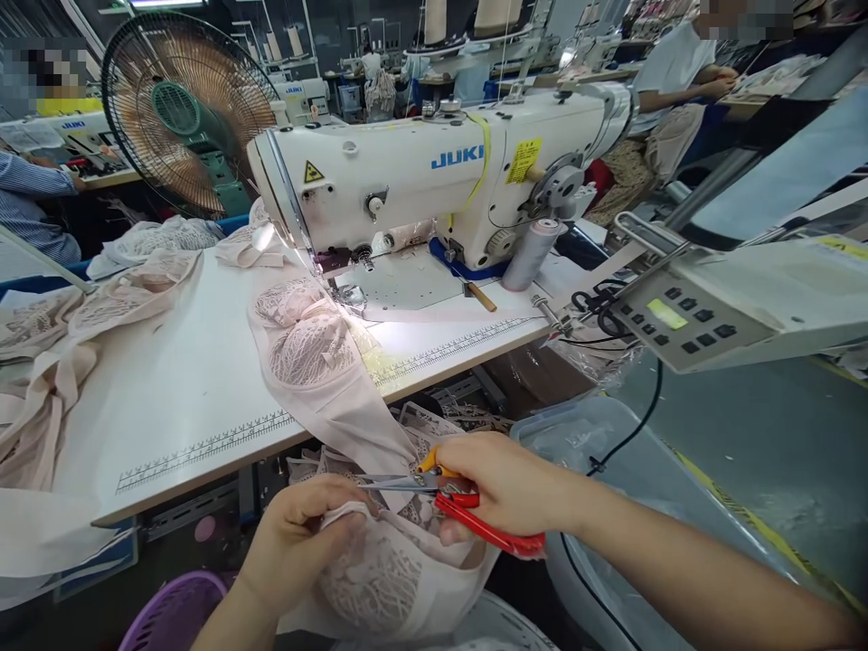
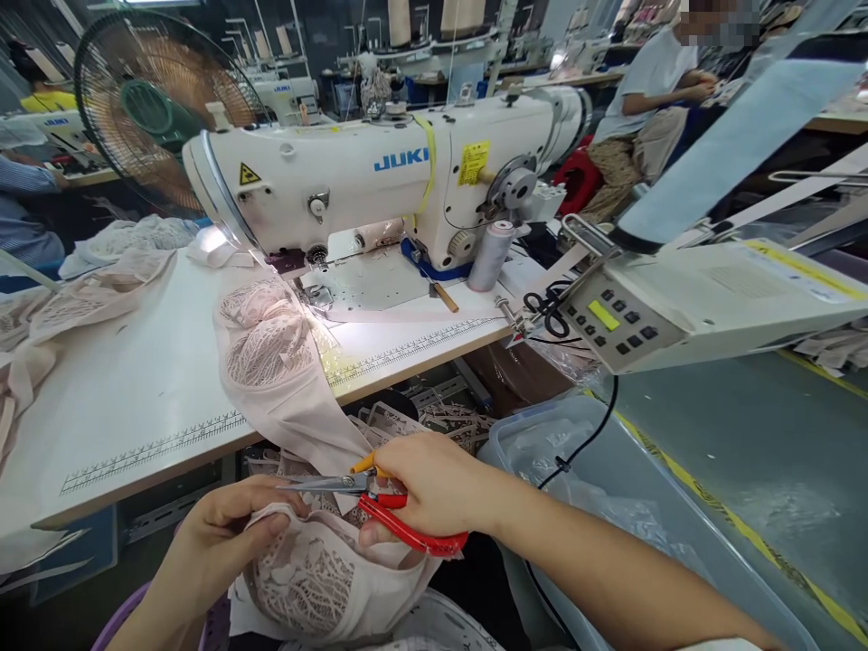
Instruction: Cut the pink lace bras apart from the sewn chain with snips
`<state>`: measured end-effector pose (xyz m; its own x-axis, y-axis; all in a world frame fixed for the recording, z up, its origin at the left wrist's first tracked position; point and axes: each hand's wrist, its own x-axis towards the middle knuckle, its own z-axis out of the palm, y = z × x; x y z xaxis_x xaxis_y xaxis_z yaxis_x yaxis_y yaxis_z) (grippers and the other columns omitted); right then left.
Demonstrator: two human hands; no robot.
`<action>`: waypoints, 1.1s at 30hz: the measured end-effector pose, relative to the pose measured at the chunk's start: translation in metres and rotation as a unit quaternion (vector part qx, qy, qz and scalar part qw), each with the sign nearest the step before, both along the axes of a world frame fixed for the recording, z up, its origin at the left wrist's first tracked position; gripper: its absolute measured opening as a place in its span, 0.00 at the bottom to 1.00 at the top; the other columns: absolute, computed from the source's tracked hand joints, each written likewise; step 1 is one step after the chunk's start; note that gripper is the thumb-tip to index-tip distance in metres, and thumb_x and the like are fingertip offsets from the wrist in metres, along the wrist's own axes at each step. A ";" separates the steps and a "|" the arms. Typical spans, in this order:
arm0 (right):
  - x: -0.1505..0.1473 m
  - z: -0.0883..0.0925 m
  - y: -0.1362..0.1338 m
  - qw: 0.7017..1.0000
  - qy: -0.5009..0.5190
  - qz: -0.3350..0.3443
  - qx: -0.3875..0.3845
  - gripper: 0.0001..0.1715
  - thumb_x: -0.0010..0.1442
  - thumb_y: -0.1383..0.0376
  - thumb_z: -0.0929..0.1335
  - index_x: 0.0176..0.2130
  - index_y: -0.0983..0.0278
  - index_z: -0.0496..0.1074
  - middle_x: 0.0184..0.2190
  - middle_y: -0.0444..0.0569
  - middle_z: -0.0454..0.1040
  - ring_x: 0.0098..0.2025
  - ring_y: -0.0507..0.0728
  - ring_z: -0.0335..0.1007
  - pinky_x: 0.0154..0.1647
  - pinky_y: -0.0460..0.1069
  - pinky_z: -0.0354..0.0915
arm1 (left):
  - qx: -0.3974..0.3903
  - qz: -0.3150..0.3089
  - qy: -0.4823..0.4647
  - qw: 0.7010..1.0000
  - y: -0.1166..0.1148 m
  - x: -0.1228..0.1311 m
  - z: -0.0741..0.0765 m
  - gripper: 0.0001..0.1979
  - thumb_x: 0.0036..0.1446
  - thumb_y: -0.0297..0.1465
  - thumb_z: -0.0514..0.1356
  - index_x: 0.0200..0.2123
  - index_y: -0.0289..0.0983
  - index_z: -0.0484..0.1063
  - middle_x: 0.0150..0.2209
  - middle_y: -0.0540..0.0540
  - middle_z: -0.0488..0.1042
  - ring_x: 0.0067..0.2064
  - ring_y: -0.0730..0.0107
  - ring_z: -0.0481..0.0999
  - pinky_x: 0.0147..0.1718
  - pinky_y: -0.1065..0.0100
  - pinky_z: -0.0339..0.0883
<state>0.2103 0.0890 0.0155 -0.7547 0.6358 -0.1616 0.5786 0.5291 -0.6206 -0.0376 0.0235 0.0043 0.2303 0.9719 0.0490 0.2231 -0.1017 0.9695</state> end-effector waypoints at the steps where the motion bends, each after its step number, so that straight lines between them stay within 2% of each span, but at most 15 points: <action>1: 0.000 -0.001 -0.002 1.000 0.015 -0.008 0.003 0.26 0.46 0.49 0.70 0.23 0.62 0.55 0.21 0.40 0.59 0.23 0.50 0.50 0.24 0.45 0.47 | -0.008 0.014 -0.006 1.000 -0.001 0.000 -0.002 0.06 0.52 0.28 0.63 0.28 0.42 0.81 0.31 0.45 0.80 0.34 0.64 0.78 0.34 0.71 0.69; 4: -0.003 -0.001 -0.011 0.998 0.062 -0.020 0.009 0.26 0.45 0.49 0.71 0.23 0.62 0.54 0.22 0.40 0.60 0.23 0.50 0.51 0.25 0.45 0.49 | -0.040 0.059 -0.035 0.997 -0.002 0.000 -0.006 0.04 0.51 0.29 0.64 0.26 0.41 0.81 0.30 0.45 0.79 0.32 0.65 0.76 0.31 0.71 0.68; 9: -0.010 0.000 -0.030 0.997 0.052 0.033 0.037 0.13 0.46 0.62 0.68 0.23 0.62 0.57 0.24 0.44 0.65 0.26 0.52 0.57 0.27 0.47 0.51 | -0.098 0.119 -0.121 0.981 -0.002 0.000 -0.011 0.04 0.47 0.31 0.68 0.23 0.38 0.80 0.29 0.45 0.75 0.31 0.67 0.72 0.29 0.72 0.65; 14: -0.015 -0.009 -0.040 0.998 0.009 0.036 0.047 0.08 0.45 0.63 0.66 0.23 0.62 0.60 0.23 0.44 0.67 0.25 0.54 0.59 0.25 0.48 0.49 | -0.120 0.135 -0.168 0.969 -0.005 -0.001 -0.016 0.07 0.46 0.34 0.69 0.21 0.39 0.79 0.28 0.47 0.73 0.29 0.70 0.70 0.27 0.72 0.63; 17: -0.020 -0.020 -0.047 0.998 0.024 0.036 0.047 0.05 0.44 0.66 0.66 0.24 0.63 0.62 0.24 0.45 0.69 0.26 0.54 0.61 0.26 0.47 0.51 | -0.123 0.144 -0.174 0.966 -0.008 -0.002 -0.017 0.06 0.45 0.34 0.69 0.22 0.39 0.79 0.29 0.48 0.73 0.31 0.70 0.70 0.29 0.72 0.63; 21: -0.023 -0.030 -0.056 0.990 0.110 0.008 0.093 0.09 0.40 0.72 0.65 0.28 0.64 0.66 0.28 0.47 0.70 0.31 0.55 0.62 0.30 0.47 0.55 | -0.115 0.163 -0.183 0.963 -0.010 -0.005 -0.018 0.06 0.45 0.32 0.69 0.21 0.39 0.78 0.30 0.48 0.72 0.33 0.71 0.69 0.32 0.73 0.62; 23: -0.024 -0.031 -0.059 0.985 0.132 -0.004 0.113 0.07 0.42 0.72 0.64 0.27 0.64 0.67 0.28 0.47 0.70 0.30 0.54 0.62 0.29 0.47 0.55 | -0.114 0.171 -0.192 0.960 -0.010 -0.006 -0.019 0.06 0.44 0.33 0.70 0.20 0.38 0.78 0.29 0.49 0.71 0.32 0.71 0.69 0.31 0.73 0.62; 28: -0.026 -0.032 -0.063 0.986 0.119 -0.002 0.118 0.02 0.47 0.70 0.64 0.25 0.63 0.66 0.27 0.47 0.69 0.29 0.54 0.62 0.27 0.47 0.56 | -0.130 0.187 -0.218 0.949 -0.013 -0.003 -0.017 0.11 0.40 0.34 0.71 0.17 0.35 0.75 0.25 0.50 0.67 0.27 0.74 0.65 0.25 0.73 0.59; 33: -0.029 -0.037 -0.069 0.985 0.130 0.012 0.110 0.07 0.42 0.73 0.64 0.26 0.63 0.65 0.25 0.47 0.70 0.30 0.55 0.63 0.31 0.48 0.59 | -0.152 0.215 -0.232 0.936 -0.017 -0.002 -0.018 0.12 0.39 0.37 0.71 0.18 0.35 0.75 0.22 0.52 0.67 0.25 0.75 0.65 0.25 0.73 0.60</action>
<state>0.1816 0.0203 -0.0213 -0.7674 0.6156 0.1792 0.4013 0.6791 -0.6147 -0.0392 0.0061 -0.0133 -0.1629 0.9550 -0.2478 -0.2733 0.1976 0.9414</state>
